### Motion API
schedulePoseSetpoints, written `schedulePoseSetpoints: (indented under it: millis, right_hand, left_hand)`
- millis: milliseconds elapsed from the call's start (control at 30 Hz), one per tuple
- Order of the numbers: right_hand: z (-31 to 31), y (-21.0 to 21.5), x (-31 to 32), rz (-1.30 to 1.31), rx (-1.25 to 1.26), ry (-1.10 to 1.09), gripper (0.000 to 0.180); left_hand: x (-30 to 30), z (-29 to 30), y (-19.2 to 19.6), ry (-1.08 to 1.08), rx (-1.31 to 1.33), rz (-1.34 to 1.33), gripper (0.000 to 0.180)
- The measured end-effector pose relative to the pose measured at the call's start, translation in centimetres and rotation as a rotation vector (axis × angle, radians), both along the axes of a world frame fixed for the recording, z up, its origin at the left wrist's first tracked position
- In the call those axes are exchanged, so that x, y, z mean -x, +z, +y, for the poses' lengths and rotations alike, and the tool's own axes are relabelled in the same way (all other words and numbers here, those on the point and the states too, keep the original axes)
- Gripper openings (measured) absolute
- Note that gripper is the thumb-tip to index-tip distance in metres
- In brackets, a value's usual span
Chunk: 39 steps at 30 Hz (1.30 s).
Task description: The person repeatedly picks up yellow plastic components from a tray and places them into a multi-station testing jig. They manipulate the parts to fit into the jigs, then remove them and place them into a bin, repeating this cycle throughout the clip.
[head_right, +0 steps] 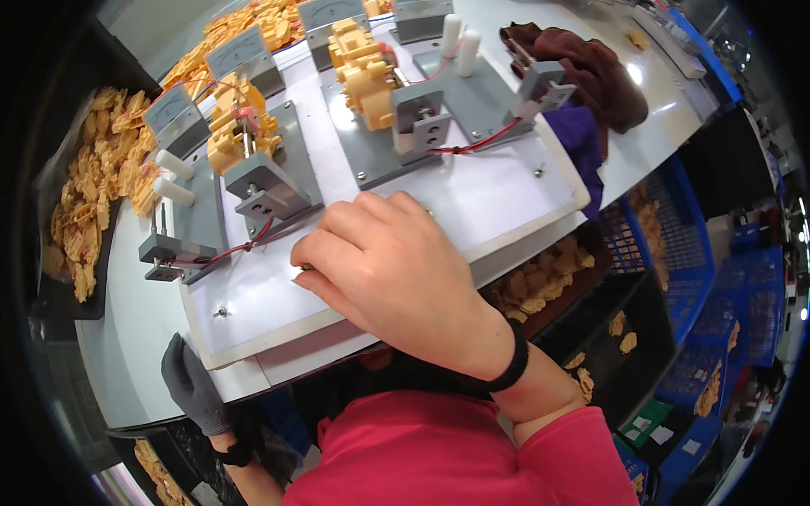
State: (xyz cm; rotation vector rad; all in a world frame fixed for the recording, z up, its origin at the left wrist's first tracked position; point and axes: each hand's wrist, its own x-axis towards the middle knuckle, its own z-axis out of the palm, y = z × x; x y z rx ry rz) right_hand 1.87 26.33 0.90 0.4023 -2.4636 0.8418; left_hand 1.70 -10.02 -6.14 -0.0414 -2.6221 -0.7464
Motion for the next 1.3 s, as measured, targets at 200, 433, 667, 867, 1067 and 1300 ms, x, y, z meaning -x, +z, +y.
schedulePoseSetpoints:
  millis: [200, 433, 667, 867, 1067, 1300]
  right_hand:
    - [-1.0, 0.2, 0.3, -0.068, -0.073, -0.002, 0.02]
    - [-1.3, 0.5, -1.1, -0.236, 0.067, -0.066, 0.024]
    - [-1.1, 0.3, -0.9, -0.236, 0.063, -0.063, 0.022]
    - [-0.8, 0.6, -1.0, -0.267, 0.049, -0.062, 0.023]
    - [-0.8, 0.4, -1.0, -0.224, 0.029, -0.024, 0.023]
    - [-1.0, 0.5, -0.9, -0.188, 0.024, -0.013, 0.02]
  left_hand:
    - [-0.2, 0.2, -0.3, -0.002, -0.006, 0.055, 0.028]
    - [0.4, 0.8, 1.1, -0.007, 0.086, 0.09, 0.027]
    - [0.4, 0.9, 0.8, 0.026, 0.088, 0.152, 0.026]
    - [0.5, 1.0, 0.8, 0.036, 0.082, 0.159, 0.026]
    - [0.3, 0.9, 0.7, 0.036, 0.088, 0.16, 0.026]
    - [0.0, 1.0, 1.2, 0.014, 0.097, 0.129, 0.026]
